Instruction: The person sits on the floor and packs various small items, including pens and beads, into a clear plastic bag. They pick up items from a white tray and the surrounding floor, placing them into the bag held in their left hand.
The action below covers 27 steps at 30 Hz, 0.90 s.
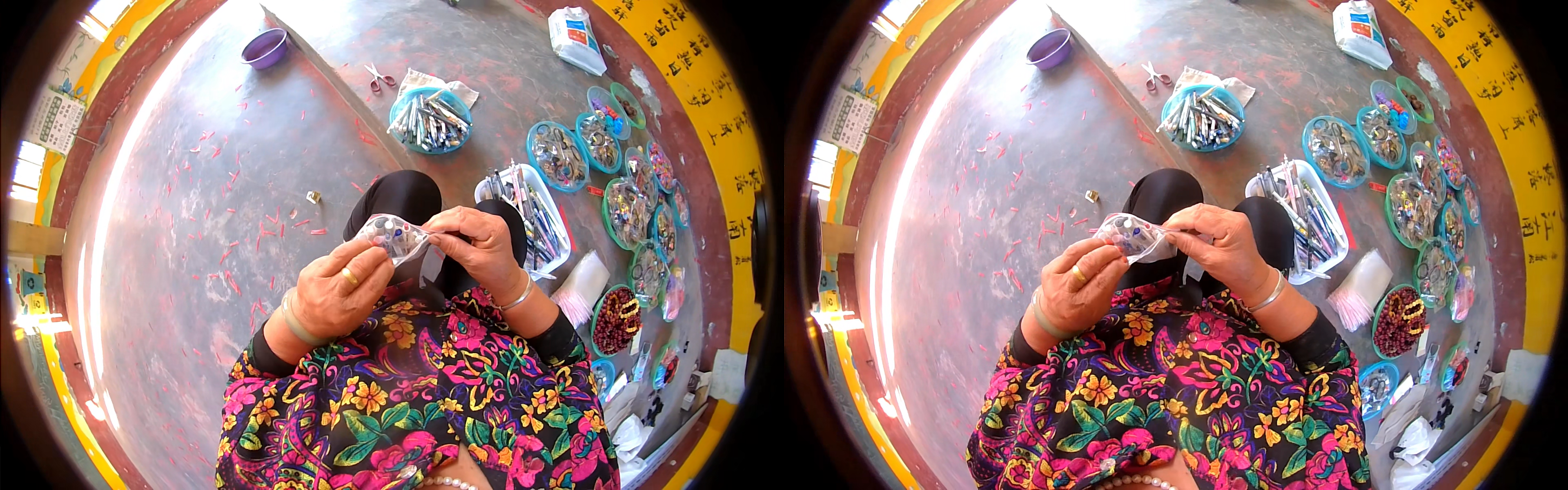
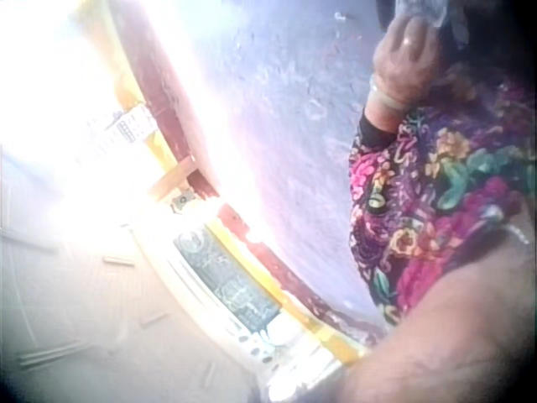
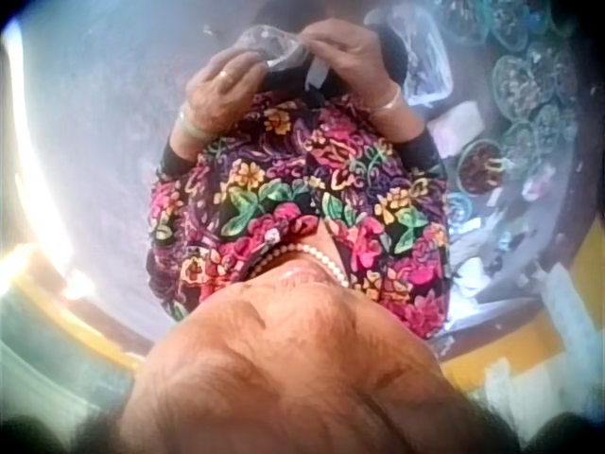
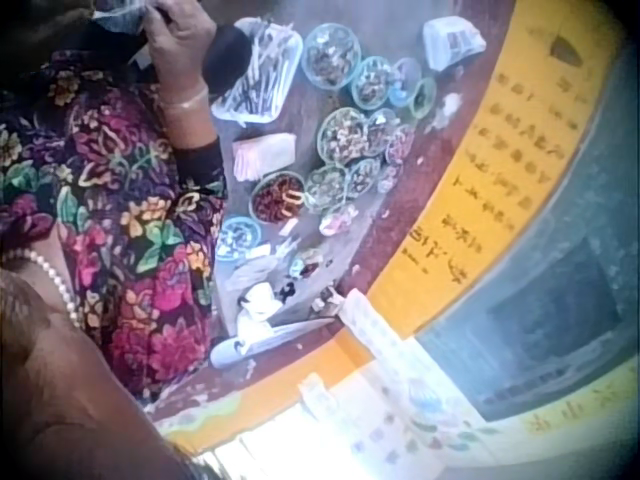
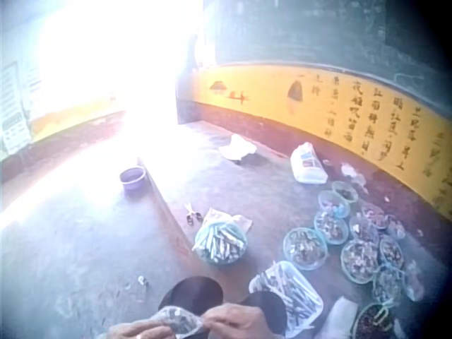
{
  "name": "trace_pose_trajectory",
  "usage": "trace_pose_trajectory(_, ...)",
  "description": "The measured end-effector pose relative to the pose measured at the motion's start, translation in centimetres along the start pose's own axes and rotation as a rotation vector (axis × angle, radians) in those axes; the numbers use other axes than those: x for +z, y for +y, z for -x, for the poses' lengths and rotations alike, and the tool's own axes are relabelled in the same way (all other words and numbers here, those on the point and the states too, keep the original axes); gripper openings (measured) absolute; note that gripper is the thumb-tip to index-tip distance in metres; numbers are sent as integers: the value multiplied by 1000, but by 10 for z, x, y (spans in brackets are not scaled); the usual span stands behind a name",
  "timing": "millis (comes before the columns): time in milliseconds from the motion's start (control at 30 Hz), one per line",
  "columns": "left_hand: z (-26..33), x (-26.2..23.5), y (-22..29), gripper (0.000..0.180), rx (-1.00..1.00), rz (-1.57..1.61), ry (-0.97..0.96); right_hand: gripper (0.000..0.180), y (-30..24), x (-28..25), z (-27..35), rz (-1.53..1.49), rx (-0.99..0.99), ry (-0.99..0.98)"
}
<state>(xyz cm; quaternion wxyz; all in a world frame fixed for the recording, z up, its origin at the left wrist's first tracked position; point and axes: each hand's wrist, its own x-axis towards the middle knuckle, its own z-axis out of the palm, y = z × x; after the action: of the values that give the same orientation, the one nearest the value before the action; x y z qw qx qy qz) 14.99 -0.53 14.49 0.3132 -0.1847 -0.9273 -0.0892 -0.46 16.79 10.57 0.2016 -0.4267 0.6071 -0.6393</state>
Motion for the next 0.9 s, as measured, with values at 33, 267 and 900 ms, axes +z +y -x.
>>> trace_pose_trajectory(33,0,-1,0,32,6,29,-21,9,0,-1,0,14,-12,-5)
trace_pose_trajectory(267,2,-4,2,30,-17,175,-120,10,2,-3,2,19,-84,-15)
trace_pose_trajectory(900,7,3,-3,22,-68,-51,-35,9,-3,5,-8,101,-93,-32)
